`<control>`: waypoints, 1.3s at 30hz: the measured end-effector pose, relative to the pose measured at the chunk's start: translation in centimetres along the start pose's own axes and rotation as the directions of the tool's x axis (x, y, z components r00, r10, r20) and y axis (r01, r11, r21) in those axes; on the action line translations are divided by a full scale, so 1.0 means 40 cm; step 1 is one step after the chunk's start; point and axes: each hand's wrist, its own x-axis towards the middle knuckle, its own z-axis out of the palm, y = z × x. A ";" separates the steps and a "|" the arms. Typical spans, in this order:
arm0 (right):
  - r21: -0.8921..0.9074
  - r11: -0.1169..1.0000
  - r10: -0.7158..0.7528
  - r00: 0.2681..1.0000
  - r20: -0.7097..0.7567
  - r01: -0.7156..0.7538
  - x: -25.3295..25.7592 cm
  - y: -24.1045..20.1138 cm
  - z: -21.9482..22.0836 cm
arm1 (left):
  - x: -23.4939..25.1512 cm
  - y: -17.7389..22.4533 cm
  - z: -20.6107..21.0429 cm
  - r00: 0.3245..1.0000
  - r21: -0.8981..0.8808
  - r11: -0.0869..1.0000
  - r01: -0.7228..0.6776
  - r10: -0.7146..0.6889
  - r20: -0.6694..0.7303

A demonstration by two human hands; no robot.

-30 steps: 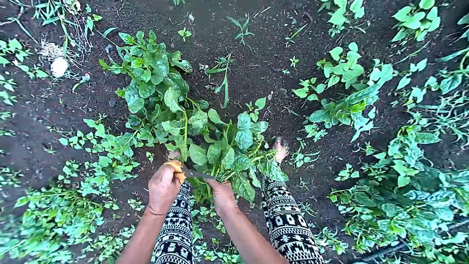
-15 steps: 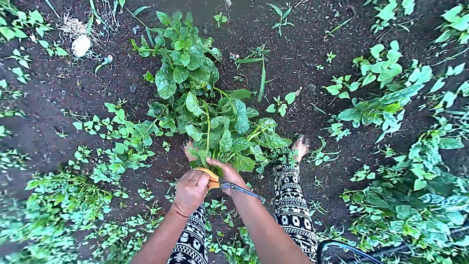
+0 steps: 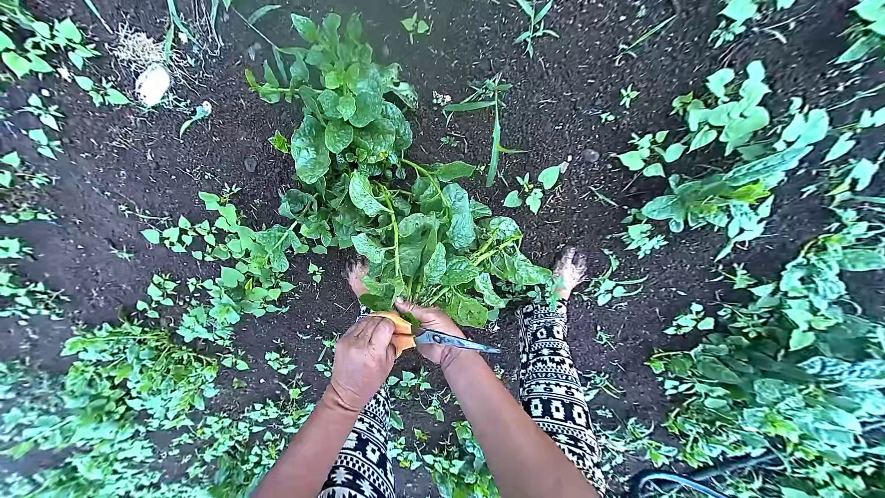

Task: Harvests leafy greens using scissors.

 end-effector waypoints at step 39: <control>-0.220 0.975 -0.067 0.981 -0.185 0.025 -0.136 -0.020 -0.098 | 0.385 -0.245 -0.027 0.101 -0.013 0.285 0.958 -0.296 0.950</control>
